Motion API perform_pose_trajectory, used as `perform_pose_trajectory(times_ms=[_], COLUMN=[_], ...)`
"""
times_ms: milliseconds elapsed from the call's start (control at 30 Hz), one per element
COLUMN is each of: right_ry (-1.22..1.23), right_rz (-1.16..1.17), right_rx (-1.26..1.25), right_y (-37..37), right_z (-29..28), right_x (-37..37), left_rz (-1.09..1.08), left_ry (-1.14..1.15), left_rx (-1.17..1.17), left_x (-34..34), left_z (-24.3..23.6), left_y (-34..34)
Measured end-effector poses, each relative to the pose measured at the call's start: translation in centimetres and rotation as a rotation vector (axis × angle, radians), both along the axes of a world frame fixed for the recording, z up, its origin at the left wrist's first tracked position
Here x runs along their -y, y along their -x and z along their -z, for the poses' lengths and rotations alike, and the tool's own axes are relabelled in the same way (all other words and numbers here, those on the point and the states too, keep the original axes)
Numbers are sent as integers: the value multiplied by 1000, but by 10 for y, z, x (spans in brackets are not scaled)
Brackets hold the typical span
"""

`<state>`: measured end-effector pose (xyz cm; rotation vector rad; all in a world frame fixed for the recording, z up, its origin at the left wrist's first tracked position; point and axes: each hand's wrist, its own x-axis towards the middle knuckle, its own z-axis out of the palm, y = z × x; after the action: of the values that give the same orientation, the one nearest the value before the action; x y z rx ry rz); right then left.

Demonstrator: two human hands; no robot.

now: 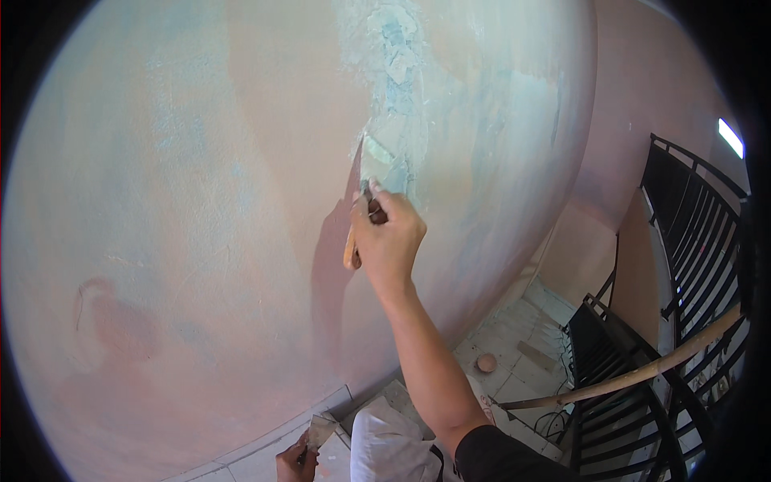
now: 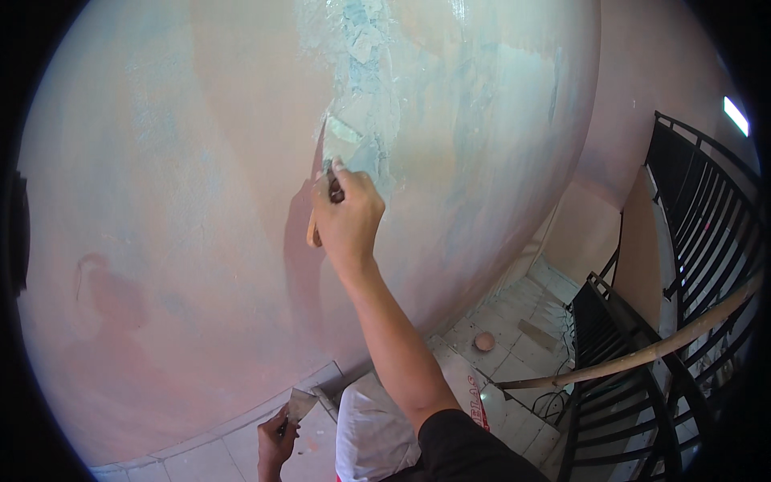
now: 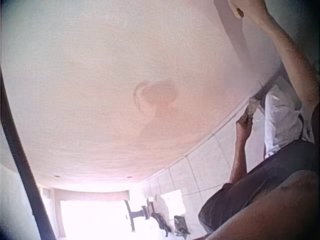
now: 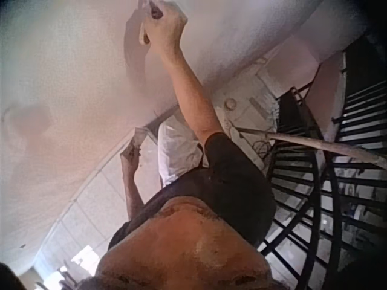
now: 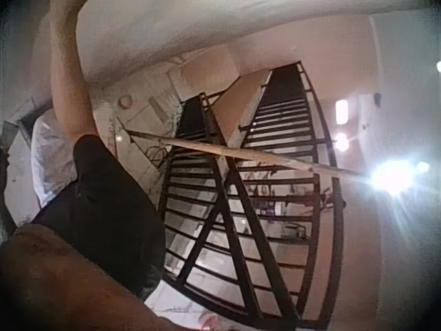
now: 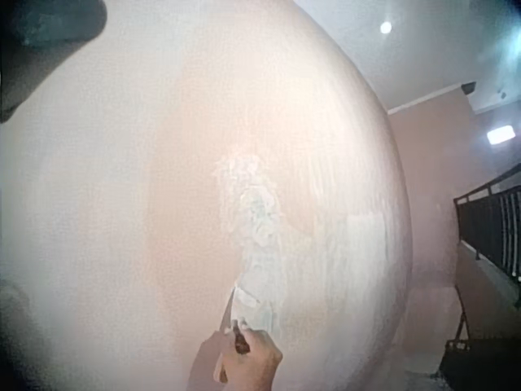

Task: The person patches a damaged area on a wall by applying putty with a scraper and a putty knife.

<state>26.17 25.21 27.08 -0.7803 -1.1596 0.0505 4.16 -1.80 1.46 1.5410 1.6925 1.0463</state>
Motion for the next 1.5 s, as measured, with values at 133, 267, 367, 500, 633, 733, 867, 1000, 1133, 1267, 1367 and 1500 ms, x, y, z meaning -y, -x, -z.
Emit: perform_pose_trajectory(times_ms=[133, 267, 367, 500, 633, 733, 867, 1000, 1133, 1267, 1367, 1500], right_ry=[-42, -8, 198, 598, 694, 724, 333, 260, 180, 50, 26, 284], right_rz=[-5, -131, -526, -1185, -1350, -1334, -1107, -997, -863, -752, -643, -600], right_rx=[66, 103, -43, -475, -413, -205, 285, 584, 811, 968, 1106, 922], right_y=[10, 20, 7, -39, -59, -69, -71, -62, -69, -81, -90, -110], right_z=[27, 56, 86, 120, 164, 169, 169, 159, 155, 158, 165, 206], right_x=[15, 51, 86, 111, 107, 112, 110, 111, 105, 98, 93, 99], left_rz=[11, -15, -33, 12, 111, 186, 354, 428, 474, 493, 520, 404], left_ry=[-11, -2, 53, 70, 93, 191, 204, 274, 263, 250, 216, 200], left_rx=[-7, 45, 34, 319, 418, 440, 473, 438, 478, 496, 564, 446], left_x=[-1, 5, 3, -15, -31, -46, -58, -57, -55, -52, -51, -52], left_z=[3, 1, -19, -46, -102, -128, -136, -137, -129, -119, -109, -127], left_y=[-7, -10, -12, -16, -15, -17, -21, -13, -3, 8, 17, 13])
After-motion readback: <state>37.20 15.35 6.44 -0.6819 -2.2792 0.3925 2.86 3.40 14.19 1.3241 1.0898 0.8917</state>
